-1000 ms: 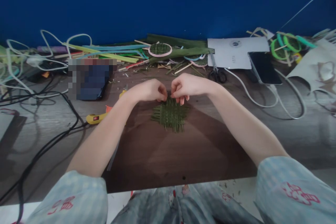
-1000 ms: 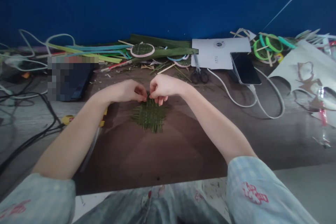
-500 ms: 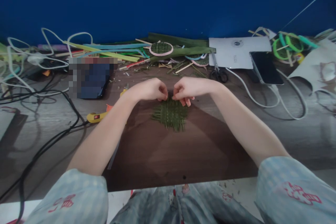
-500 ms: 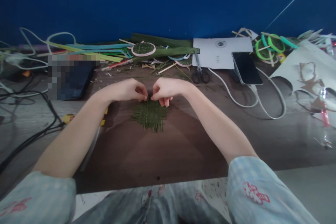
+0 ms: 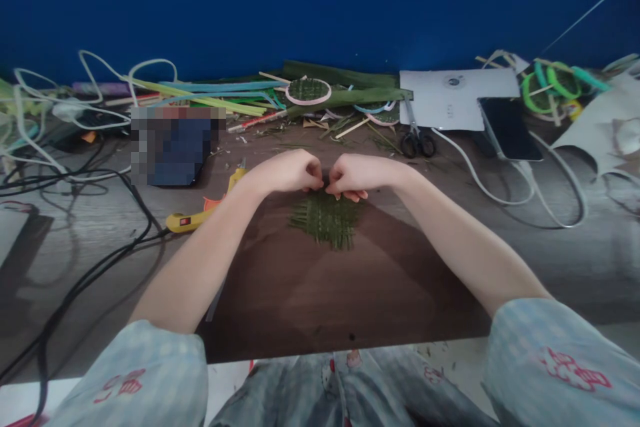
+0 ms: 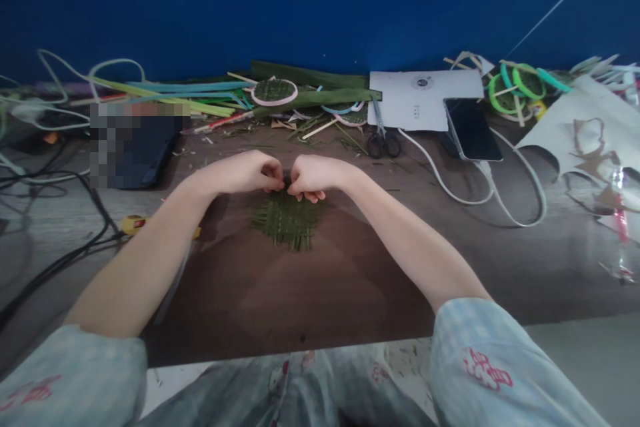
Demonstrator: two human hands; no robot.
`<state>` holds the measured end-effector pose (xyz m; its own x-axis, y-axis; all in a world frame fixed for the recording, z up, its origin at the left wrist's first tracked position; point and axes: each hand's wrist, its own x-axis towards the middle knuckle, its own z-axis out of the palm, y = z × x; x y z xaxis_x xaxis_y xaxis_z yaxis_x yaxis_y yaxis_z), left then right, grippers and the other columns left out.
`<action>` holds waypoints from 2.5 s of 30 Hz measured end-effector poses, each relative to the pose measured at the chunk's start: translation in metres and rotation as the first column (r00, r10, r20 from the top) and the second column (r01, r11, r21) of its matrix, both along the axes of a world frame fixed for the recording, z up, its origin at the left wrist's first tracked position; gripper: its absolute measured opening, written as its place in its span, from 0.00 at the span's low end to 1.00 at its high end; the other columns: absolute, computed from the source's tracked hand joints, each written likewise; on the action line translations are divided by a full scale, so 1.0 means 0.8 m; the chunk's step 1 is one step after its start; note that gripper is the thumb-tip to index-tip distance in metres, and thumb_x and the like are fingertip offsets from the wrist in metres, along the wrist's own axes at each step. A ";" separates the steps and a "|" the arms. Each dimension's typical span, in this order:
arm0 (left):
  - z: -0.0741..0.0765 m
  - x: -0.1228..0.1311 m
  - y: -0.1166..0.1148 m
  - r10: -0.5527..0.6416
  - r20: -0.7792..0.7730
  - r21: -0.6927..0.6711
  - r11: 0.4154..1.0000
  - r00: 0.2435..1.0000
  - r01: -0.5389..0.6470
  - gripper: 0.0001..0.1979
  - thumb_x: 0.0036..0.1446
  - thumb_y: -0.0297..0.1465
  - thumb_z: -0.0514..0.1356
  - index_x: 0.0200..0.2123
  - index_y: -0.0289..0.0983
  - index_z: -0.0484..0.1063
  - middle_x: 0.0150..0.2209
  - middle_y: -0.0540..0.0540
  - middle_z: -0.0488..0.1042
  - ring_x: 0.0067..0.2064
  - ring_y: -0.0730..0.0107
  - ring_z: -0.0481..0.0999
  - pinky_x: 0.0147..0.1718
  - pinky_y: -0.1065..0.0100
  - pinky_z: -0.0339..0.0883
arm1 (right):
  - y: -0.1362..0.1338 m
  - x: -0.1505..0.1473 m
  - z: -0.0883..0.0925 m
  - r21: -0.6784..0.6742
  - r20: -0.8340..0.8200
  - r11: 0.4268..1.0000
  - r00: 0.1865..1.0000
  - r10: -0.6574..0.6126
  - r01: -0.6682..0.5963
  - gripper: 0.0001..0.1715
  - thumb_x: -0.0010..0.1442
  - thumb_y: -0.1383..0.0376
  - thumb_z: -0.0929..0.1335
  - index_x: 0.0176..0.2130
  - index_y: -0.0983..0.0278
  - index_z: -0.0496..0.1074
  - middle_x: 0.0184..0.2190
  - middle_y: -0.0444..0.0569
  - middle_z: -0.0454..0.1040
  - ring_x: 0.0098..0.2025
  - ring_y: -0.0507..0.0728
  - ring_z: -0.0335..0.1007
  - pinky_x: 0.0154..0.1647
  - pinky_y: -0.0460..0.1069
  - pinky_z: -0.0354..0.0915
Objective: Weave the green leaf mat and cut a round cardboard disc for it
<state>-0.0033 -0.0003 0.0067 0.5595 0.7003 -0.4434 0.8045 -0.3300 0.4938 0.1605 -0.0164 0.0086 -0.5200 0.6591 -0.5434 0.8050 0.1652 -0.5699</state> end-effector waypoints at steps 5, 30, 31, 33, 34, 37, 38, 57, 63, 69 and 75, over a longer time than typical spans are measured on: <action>0.002 -0.002 0.001 0.003 -0.007 0.001 1.000 1.000 -0.003 0.09 0.46 0.32 0.55 0.30 0.37 0.73 0.27 0.50 0.76 0.30 0.71 0.72 0.28 0.71 0.59 | -0.003 -0.002 -0.002 0.048 0.012 0.999 1.000 0.006 -0.006 0.10 0.51 0.68 0.64 0.20 0.66 0.68 0.11 0.41 0.65 0.13 0.48 0.60 0.20 0.44 0.56; -0.052 -0.031 -0.080 0.025 0.172 0.626 0.769 0.985 -0.129 0.14 0.53 0.31 0.61 0.44 0.34 0.67 0.46 0.41 0.72 0.48 0.57 0.69 0.46 0.57 0.64 | -0.039 0.039 -0.032 0.630 -0.334 0.739 0.942 -0.021 0.239 0.02 0.55 0.68 0.66 0.31 0.64 0.68 0.32 0.48 0.71 0.36 0.55 0.66 0.38 0.50 0.61; -0.052 -0.029 -0.080 0.028 0.171 0.633 0.763 0.985 -0.132 0.14 0.53 0.31 0.61 0.43 0.34 0.67 0.45 0.41 0.72 0.47 0.57 0.70 0.46 0.57 0.64 | -0.043 0.038 -0.041 0.671 -0.332 0.705 0.943 0.011 0.228 0.02 0.55 0.67 0.66 0.32 0.64 0.68 0.33 0.49 0.71 0.37 0.56 0.65 0.40 0.51 0.61; -0.053 -0.026 -0.079 0.034 0.165 0.645 0.753 0.986 -0.134 0.13 0.53 0.31 0.62 0.42 0.33 0.68 0.43 0.42 0.73 0.46 0.57 0.71 0.45 0.57 0.65 | -0.049 0.035 -0.056 0.726 -0.313 0.655 0.949 0.046 0.208 0.02 0.57 0.66 0.65 0.34 0.64 0.68 0.36 0.51 0.71 0.41 0.58 0.65 0.43 0.54 0.60; -0.054 -0.025 -0.079 0.036 0.161 0.651 0.747 0.986 -0.133 0.13 0.53 0.32 0.62 0.41 0.33 0.69 0.42 0.42 0.74 0.45 0.57 0.71 0.44 0.57 0.65 | -0.051 0.034 -0.062 0.745 -0.303 0.633 0.952 0.043 0.209 0.03 0.57 0.66 0.65 0.35 0.63 0.67 0.38 0.51 0.71 0.42 0.59 0.65 0.44 0.55 0.60; -0.057 -0.024 -0.081 0.016 0.155 0.700 0.704 0.988 -0.122 0.12 0.54 0.33 0.61 0.40 0.32 0.70 0.41 0.41 0.75 0.44 0.57 0.72 0.44 0.58 0.66 | -0.052 0.036 -0.071 0.761 -0.320 0.593 0.947 -0.012 0.265 0.07 0.56 0.65 0.66 0.38 0.64 0.67 0.39 0.53 0.72 0.43 0.60 0.65 0.44 0.56 0.61; -0.058 -0.025 -0.082 -0.001 0.155 0.722 0.683 0.988 -0.113 0.12 0.55 0.33 0.60 0.40 0.31 0.71 0.41 0.41 0.76 0.44 0.58 0.73 0.44 0.58 0.66 | -0.052 0.037 -0.072 0.756 -0.340 0.583 0.940 -0.037 0.297 0.07 0.56 0.66 0.66 0.38 0.64 0.67 0.38 0.53 0.72 0.42 0.60 0.66 0.43 0.55 0.62; -0.066 -0.029 -0.091 -0.120 0.063 0.880 0.475 0.991 0.002 0.13 0.58 0.31 0.57 0.42 0.29 0.74 0.42 0.39 0.77 0.43 0.58 0.76 0.39 0.60 0.70 | -0.065 0.049 -0.076 0.821 -0.422 0.398 0.904 -0.062 0.411 0.18 0.51 0.77 0.60 0.36 0.62 0.73 0.33 0.45 0.80 0.34 0.54 0.76 0.37 0.48 0.70; -0.066 -0.029 -0.091 -0.124 0.036 0.876 0.482 0.992 0.029 0.13 0.58 0.31 0.56 0.42 0.28 0.73 0.43 0.39 0.77 0.44 0.57 0.76 0.40 0.60 0.70 | -0.063 0.049 -0.077 0.849 -0.351 0.398 0.934 -0.068 0.348 0.18 0.50 0.76 0.60 0.34 0.63 0.74 0.34 0.47 0.80 0.36 0.56 0.76 0.38 0.49 0.70; -0.063 -0.028 -0.091 -0.118 0.018 0.857 0.513 0.993 0.046 0.13 0.59 0.31 0.55 0.43 0.29 0.73 0.43 0.37 0.77 0.45 0.57 0.75 0.40 0.59 0.69 | -0.064 0.053 -0.074 0.830 -0.319 0.468 0.947 -0.051 0.304 0.18 0.49 0.76 0.59 0.35 0.63 0.73 0.34 0.47 0.80 0.36 0.57 0.76 0.38 0.51 0.71; -0.060 -0.026 -0.091 -0.118 0.005 0.838 0.542 0.993 0.060 0.12 0.59 0.31 0.55 0.42 0.31 0.73 0.43 0.38 0.77 0.44 0.56 0.75 0.39 0.59 0.69 | -0.067 0.058 -0.075 0.816 -0.371 0.473 0.928 -0.009 0.331 0.20 0.49 0.76 0.59 0.39 0.62 0.71 0.34 0.46 0.80 0.38 0.57 0.76 0.41 0.52 0.70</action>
<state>-0.0244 -0.0732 -0.0410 0.6429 0.6822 0.3481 0.7287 -0.6848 -0.0037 0.2065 -0.0703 -0.0516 -0.3560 0.7952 0.4908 0.7063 0.5729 -0.4159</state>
